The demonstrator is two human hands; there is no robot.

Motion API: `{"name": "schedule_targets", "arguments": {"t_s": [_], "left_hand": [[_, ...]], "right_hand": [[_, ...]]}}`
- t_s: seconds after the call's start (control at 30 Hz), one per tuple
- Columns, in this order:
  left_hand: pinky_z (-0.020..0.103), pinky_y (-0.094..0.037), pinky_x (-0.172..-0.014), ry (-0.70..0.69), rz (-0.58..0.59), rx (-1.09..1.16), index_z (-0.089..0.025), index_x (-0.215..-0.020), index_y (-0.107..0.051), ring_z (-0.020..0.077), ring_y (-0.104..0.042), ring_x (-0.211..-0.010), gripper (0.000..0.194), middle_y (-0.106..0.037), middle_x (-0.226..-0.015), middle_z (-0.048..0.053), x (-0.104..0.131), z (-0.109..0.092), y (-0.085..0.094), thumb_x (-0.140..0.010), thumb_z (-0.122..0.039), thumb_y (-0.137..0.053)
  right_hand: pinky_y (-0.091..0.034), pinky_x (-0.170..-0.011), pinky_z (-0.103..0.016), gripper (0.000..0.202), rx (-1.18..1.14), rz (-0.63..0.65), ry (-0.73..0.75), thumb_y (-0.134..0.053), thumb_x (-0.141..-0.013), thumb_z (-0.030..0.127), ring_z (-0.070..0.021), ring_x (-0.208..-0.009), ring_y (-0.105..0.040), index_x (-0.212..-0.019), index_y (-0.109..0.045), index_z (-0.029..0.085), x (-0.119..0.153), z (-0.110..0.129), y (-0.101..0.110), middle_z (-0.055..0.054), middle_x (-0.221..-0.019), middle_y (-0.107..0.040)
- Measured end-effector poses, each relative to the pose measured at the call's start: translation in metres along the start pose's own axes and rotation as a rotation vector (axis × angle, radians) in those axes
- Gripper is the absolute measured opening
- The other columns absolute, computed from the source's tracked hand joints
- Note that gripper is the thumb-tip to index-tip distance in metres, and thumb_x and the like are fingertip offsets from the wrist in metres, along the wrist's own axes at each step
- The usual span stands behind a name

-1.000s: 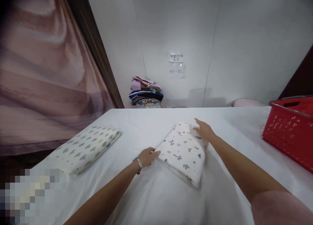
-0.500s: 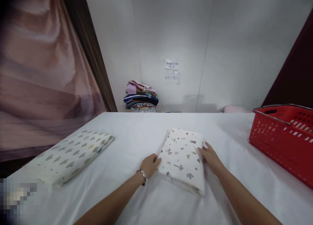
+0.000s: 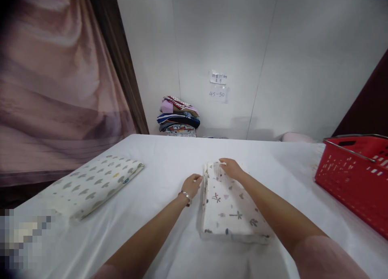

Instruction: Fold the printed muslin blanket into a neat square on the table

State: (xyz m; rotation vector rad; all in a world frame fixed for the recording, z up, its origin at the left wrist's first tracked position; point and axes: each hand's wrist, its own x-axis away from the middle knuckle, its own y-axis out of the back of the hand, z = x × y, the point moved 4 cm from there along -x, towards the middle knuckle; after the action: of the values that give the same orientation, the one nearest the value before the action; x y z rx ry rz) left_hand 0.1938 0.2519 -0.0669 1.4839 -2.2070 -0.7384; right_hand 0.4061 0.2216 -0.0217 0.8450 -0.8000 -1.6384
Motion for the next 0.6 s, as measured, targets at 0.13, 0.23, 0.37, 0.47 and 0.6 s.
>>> {"name": "schedule_targets", "arguments": {"t_s": [0.13,0.23,0.37,0.47,0.6], "left_hand": [[0.028,-0.036,-0.09,0.002,-0.09,-0.032,-0.015,-0.111,-0.055,0.0186,-0.052,-0.103,0.035,-0.056,-0.116,0.009,-0.027,-0.004,-0.014,-0.084,-0.033,-0.039],[0.029,-0.032,-0.095,-0.086,-0.114,-0.106,-0.016,-0.117,-0.051,0.0199,-0.044,-0.112,0.037,-0.053,-0.121,0.009,-0.037,-0.009,-0.022,-0.085,-0.029,-0.039],[0.031,-0.033,-0.091,-0.119,-0.102,-0.214,-0.022,-0.111,-0.053,0.0203,-0.047,-0.108,0.03,-0.057,-0.113,0.006,-0.043,-0.011,-0.029,-0.084,-0.027,-0.041],[0.031,-0.034,-0.086,-0.131,-0.09,-0.243,-0.025,-0.107,-0.054,0.0201,-0.049,-0.104,0.027,-0.061,-0.105,0.004,-0.044,-0.01,-0.031,-0.084,-0.029,-0.041],[0.03,-0.032,-0.088,-0.116,-0.078,-0.216,-0.026,-0.11,-0.052,0.0188,-0.05,-0.104,0.028,-0.061,-0.106,0.004,-0.044,-0.007,-0.032,-0.084,-0.029,-0.042]], "right_hand": [[-0.035,-0.097,-0.037,0.036,0.04,0.043,0.038,-0.043,-0.08,0.018,-0.0249,-0.114,-0.047,-0.113,-0.058,0.018,-0.036,0.014,-0.03,-0.007,-0.121,-0.055],[-0.037,-0.093,-0.036,0.033,0.063,0.096,0.083,-0.044,-0.077,0.014,-0.0243,-0.107,-0.051,-0.104,-0.062,0.018,-0.052,0.014,-0.045,-0.006,-0.11,-0.061],[-0.04,-0.087,-0.032,0.031,0.08,0.16,0.121,-0.046,-0.072,0.011,-0.0229,-0.098,-0.055,-0.096,-0.065,0.02,-0.061,0.011,-0.052,-0.004,-0.101,-0.065],[-0.038,-0.089,-0.032,0.036,0.084,0.165,0.141,-0.047,-0.07,0.012,-0.0232,-0.102,-0.053,-0.102,-0.063,0.019,-0.063,0.009,-0.05,-0.006,-0.108,-0.062],[-0.039,-0.086,-0.03,0.039,0.062,0.174,0.184,-0.048,-0.068,0.012,-0.0214,-0.096,-0.054,-0.104,-0.062,0.017,-0.062,0.009,-0.046,-0.007,-0.105,-0.061]]}}
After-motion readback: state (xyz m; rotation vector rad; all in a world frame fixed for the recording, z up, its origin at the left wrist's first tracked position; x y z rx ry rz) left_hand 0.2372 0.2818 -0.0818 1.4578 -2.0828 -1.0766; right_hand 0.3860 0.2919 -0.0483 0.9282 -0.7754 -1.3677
